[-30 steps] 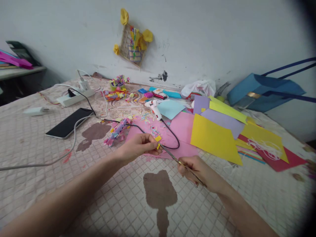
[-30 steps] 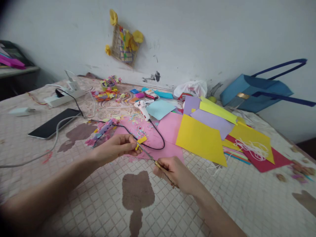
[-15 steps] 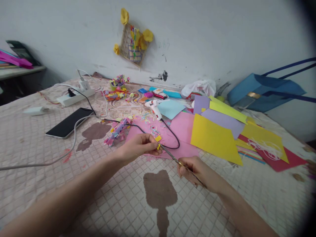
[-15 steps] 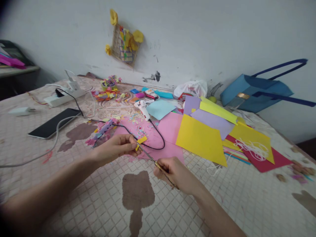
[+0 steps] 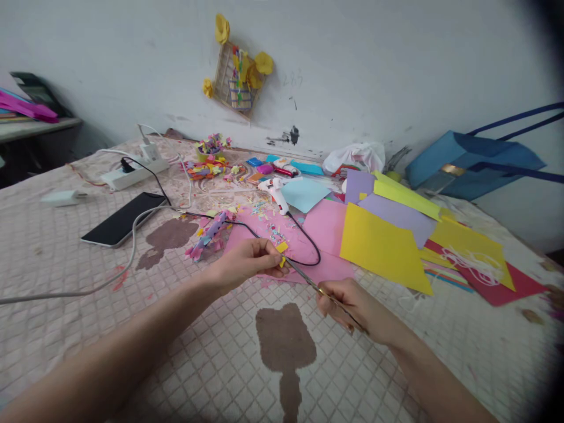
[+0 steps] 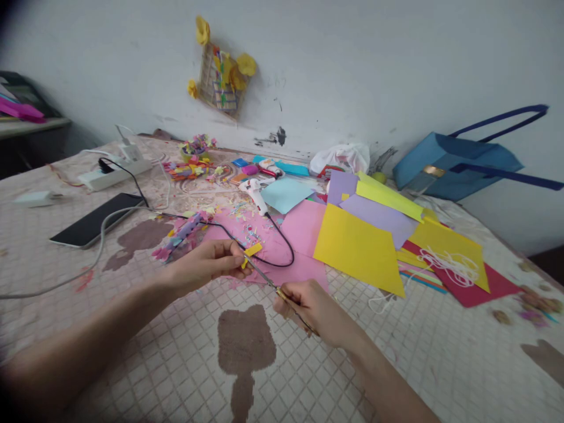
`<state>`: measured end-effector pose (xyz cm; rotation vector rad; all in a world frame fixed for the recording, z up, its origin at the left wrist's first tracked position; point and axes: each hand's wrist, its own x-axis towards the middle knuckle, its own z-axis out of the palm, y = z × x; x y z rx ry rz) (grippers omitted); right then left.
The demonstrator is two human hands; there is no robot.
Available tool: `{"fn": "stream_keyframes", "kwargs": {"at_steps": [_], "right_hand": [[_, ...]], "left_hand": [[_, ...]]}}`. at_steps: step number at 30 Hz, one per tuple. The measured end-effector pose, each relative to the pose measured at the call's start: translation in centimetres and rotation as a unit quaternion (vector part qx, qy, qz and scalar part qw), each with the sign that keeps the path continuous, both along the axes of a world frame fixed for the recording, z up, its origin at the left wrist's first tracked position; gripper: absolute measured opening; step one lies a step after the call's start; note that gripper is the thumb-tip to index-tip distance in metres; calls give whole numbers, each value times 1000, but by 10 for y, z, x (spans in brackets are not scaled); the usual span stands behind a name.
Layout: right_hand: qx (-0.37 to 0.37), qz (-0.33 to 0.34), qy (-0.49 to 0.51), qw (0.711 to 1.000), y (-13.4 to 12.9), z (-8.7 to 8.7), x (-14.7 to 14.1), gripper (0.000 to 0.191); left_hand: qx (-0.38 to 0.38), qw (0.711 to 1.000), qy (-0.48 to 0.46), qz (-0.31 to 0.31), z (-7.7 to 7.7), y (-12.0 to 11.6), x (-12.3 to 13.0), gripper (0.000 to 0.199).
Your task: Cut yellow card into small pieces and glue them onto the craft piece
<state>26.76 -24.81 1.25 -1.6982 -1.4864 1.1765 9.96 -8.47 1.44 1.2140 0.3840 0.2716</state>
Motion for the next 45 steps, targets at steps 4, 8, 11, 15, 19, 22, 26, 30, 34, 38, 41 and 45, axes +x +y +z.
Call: {"fn": "stream_keyframes", "kwargs": {"at_steps": [4, 8, 11, 15, 19, 22, 26, 30, 34, 38, 41, 45], "right_hand": [[0, -4, 2, 1000, 1, 0, 0, 44], [-4, -5, 19, 1000, 0, -2, 1, 44], [-10, -6, 38, 999, 0, -3, 1, 45], [-17, -7, 51, 999, 0, -2, 3, 42], [-12, -12, 59, 998, 2, -2, 3, 42], [-6, -53, 90, 995, 5, -4, -2, 43], [34, -143, 143, 979, 13, -7, -19, 40], [66, -190, 202, 959, 22, -11, -34, 27], [91, -201, 223, 949, 26, -17, -40, 22], [120, -226, 206, 945, 27, -17, -41, 18], [119, -232, 162, 952, 27, -12, -41, 18], [98, -241, 115, 959, 26, -3, -41, 17]], "left_hand": [[-2, 1000, 0, 1, 0, 0, 1, 15], [0, 1000, 5, -1, 0, 0, 0, 15], [7, 1000, 7, -7, 1, 1, 0, 15], [13, 1000, 12, -16, 1, 2, -1, 15], [13, 1000, 5, -17, 1, 4, -1, 14], [-4, 1000, 0, -9, -2, 0, 0, 14], [-25, 1000, -16, 6, -6, -12, 3, 14], [-21, 999, -31, 9, -8, -25, 5, 11], [14, 999, -38, 34, -10, -31, 6, 13], [77, 996, -27, 46, -12, -32, 7, 16], [108, 993, -4, 50, -14, -31, 8, 17], [113, 993, 19, 39, -18, -30, 8, 19]]}}
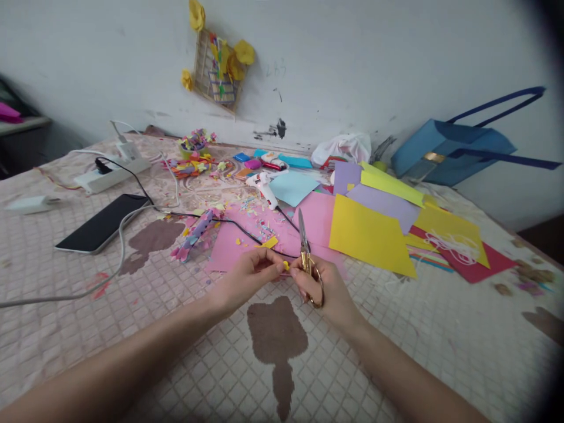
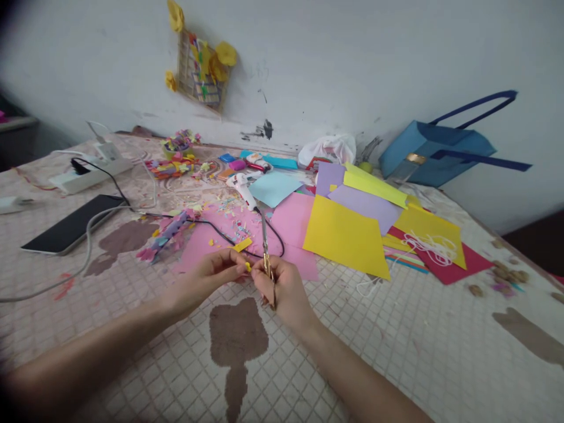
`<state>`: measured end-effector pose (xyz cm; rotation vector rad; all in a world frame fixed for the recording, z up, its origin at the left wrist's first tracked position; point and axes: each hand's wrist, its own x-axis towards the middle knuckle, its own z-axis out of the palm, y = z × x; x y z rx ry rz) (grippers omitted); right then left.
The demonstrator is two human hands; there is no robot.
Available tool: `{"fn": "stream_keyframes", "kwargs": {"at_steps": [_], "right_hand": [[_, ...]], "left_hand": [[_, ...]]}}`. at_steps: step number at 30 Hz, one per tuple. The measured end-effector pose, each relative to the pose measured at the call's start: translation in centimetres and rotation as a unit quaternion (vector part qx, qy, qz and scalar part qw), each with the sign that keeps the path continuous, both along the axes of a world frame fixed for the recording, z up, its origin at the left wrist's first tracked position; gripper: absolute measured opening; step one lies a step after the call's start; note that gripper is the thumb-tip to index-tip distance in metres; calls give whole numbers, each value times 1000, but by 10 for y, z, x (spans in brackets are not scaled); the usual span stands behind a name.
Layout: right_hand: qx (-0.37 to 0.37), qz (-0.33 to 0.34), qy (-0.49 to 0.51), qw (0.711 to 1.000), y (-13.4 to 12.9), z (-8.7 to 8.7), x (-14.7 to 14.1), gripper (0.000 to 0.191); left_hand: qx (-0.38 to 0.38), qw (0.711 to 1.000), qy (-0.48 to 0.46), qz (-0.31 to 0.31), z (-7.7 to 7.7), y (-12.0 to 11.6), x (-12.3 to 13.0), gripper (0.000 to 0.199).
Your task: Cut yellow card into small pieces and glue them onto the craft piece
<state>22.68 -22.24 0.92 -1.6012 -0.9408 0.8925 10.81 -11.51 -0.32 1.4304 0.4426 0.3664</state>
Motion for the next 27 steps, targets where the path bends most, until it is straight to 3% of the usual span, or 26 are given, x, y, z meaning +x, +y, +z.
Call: {"fn": "stream_keyframes", "kwargs": {"at_steps": [5, 12, 27], "right_hand": [[4, 2, -10, 1000, -1, 0, 1, 14], [56, -3, 73, 996, 0, -11, 7, 15], [-25, 10, 28, 999, 0, -2, 3, 19]], "left_hand": [[7, 1000, 16, -13, 0, 0, 0, 20], [-37, 999, 15, 2, 7, -1, -1, 16], [-15, 1000, 22, -11, 0, -1, -1, 19]]}}
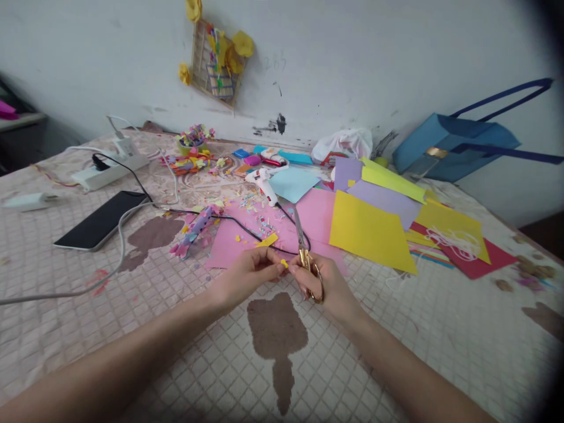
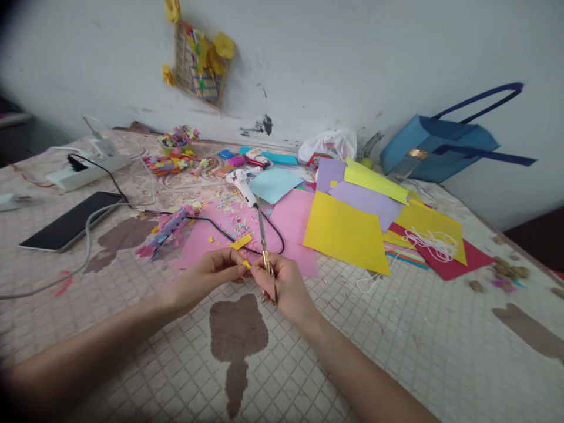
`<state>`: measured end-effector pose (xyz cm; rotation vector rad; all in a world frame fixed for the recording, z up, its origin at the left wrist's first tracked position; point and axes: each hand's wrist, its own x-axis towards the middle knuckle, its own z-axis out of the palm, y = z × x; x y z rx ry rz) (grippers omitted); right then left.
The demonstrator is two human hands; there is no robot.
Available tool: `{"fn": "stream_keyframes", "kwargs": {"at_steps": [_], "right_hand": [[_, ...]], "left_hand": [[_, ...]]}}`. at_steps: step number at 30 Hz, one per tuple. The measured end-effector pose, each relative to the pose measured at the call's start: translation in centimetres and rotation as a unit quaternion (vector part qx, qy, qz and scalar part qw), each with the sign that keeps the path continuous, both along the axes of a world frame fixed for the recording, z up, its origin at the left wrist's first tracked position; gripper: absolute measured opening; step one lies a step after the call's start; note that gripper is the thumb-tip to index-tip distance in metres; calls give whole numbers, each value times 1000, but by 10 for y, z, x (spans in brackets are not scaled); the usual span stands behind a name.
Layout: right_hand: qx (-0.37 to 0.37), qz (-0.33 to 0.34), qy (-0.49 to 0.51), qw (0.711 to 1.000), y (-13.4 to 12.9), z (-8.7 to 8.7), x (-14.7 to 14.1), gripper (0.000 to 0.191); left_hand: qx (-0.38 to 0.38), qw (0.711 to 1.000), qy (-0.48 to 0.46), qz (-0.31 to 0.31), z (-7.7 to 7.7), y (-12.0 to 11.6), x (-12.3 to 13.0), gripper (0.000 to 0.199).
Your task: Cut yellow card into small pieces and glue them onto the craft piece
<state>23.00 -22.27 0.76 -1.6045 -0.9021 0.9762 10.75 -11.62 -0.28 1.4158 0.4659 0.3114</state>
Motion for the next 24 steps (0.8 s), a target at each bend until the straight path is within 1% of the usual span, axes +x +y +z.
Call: {"fn": "stream_keyframes", "kwargs": {"at_steps": [3, 6, 8, 11, 13, 17, 19, 21, 24], "right_hand": [[-7, 15, -11, 1000, -1, 2, 0, 16], [-10, 30, -16, 999, -1, 1, 1, 14], [-7, 24, -11, 1000, 0, -1, 1, 16], [8, 7, 17, 1000, 1, -4, 2, 20], [16, 4, 27, 1000, 1, -4, 3, 21], [-12, 22, -8, 1000, 0, -3, 2, 19], [-15, 25, -30, 999, 0, -3, 1, 17], [-6, 18, -53, 998, 0, -4, 0, 15], [16, 2, -99, 995, 0, -7, 1, 13]], "left_hand": [[20, 1000, 6, -6, 0, 2, 0, 20], [49, 999, 11, -8, 2, 4, 0, 21], [61, 998, 18, -8, 4, 5, 0, 20], [52, 999, 17, -2, 5, 6, 1, 19], [61, 998, 18, 1, 4, 6, 1, 19], [155, 988, 16, 19, 0, 5, 0, 18], [184, 982, 9, 25, -2, 4, -1, 18], [171, 985, 6, 14, -3, 4, -1, 19], [96, 995, 17, -12, -3, 4, 0, 21]]}}
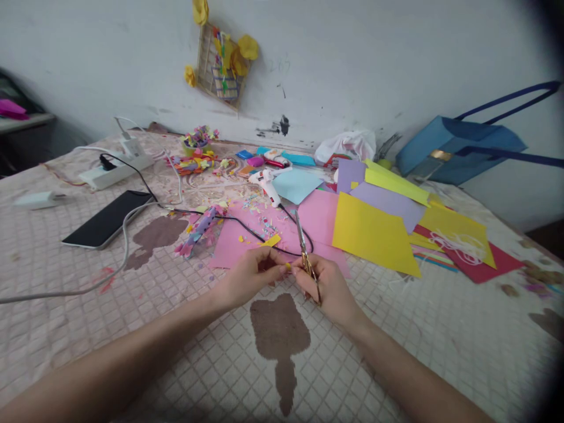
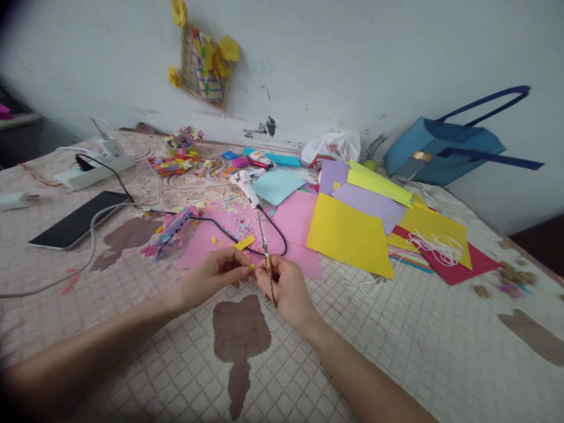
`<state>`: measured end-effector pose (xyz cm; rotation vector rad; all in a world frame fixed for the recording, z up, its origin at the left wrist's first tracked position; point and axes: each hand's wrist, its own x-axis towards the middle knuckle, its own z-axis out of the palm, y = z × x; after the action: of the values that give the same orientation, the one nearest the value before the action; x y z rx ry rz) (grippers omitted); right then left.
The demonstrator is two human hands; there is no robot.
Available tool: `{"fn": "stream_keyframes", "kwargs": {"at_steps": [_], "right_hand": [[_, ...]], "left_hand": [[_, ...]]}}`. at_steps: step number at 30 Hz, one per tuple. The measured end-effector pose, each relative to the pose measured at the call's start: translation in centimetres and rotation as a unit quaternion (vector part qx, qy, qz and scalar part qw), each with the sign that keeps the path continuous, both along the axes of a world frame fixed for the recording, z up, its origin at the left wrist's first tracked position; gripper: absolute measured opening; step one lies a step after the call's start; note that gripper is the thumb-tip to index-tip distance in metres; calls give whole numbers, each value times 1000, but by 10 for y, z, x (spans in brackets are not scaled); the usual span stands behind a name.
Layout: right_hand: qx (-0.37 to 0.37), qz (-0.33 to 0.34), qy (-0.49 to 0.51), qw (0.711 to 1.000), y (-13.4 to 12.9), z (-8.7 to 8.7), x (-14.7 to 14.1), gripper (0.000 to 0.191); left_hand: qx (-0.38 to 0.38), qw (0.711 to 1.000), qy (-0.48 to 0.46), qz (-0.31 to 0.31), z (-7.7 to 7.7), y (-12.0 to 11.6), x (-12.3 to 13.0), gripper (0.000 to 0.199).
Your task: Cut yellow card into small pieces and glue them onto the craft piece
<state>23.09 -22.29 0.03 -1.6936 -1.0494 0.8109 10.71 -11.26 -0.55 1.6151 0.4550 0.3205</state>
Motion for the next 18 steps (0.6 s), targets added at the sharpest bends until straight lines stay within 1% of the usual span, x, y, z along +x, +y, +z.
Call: {"fn": "stream_keyframes", "kwargs": {"at_steps": [3, 5, 8, 11, 14, 18], "right_hand": [[32, -11, -60, 998, 0, -5, 1, 11], [47, -17, -97, 994, 0, -8, 1, 11], [45, -17, -134, 990, -1, -10, 0, 12], [36, -12, -144, 989, -1, -9, -1, 14], [37, -2, -127, 991, 0, -9, -1, 14], [34, 17, -102, 994, 0, -12, 1, 16]], "left_hand": [[-58, 998, 23, -11, 1, 0, 1, 22], [-74, 997, 32, -11, 1, 0, 1, 22], [-85, 996, 30, -4, 0, 0, 2, 22], [-70, 997, 13, -3, -4, 1, 2, 21], [-27, 1000, 6, -4, -7, 1, 1, 20], [18, 1000, 11, 5, -5, -1, 1, 18]]}}
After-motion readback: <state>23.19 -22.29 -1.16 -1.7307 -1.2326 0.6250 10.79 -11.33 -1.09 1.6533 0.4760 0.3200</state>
